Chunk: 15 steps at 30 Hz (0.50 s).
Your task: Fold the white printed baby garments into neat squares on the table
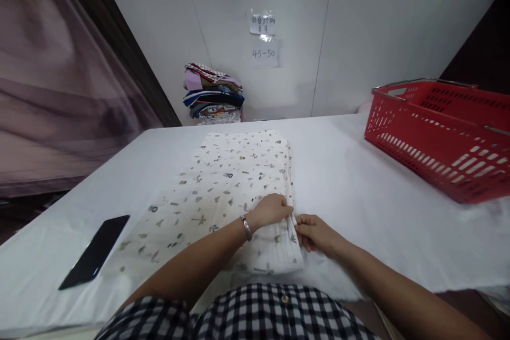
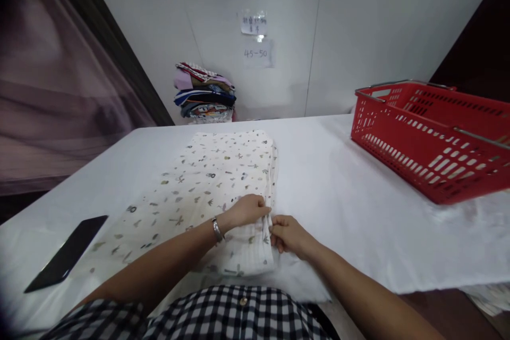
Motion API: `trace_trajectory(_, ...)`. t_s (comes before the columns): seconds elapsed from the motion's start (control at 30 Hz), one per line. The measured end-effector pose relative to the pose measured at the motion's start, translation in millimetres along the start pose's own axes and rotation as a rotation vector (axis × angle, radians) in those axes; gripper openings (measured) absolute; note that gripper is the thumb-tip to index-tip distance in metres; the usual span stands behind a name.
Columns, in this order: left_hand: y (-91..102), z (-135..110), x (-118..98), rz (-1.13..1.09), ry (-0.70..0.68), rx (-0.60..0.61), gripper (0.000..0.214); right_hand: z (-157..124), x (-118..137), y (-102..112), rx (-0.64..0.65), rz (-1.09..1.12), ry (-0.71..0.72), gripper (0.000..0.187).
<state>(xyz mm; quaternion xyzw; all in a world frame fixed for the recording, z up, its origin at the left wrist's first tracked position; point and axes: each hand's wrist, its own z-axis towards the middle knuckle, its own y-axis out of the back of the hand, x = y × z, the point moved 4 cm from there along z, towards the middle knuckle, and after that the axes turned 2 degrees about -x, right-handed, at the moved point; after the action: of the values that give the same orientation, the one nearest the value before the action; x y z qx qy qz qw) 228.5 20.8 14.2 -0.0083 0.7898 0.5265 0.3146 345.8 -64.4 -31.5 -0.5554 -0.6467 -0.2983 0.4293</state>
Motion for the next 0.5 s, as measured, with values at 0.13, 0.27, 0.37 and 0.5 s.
trace_trajectory(0.13,4.0,-0.9,8.7,-0.121,0.056,-0.007,0.024,-3.0,-0.8,4.4,-0.022,0.025,-0.023,0.015)
trace_trajectory(0.27,-5.9,-2.4,6.4,-0.088,-0.004,-0.02,0.035,-2.6,-1.8,1.8,0.029,-0.007,-0.023,0.01)
trace_trajectory(0.37,-13.3,-3.5,3.3,-0.05,-0.035,-0.044,0.039,-2.1,-0.8,0.2,0.041,-0.036,-0.003,0.01)
trace_trajectory(0.5,-15.1,-5.1,2.9,-0.033,-0.034,-0.064,0.027,-5.5,2.7,-2.2,0.045,-0.102,0.012,0.009)
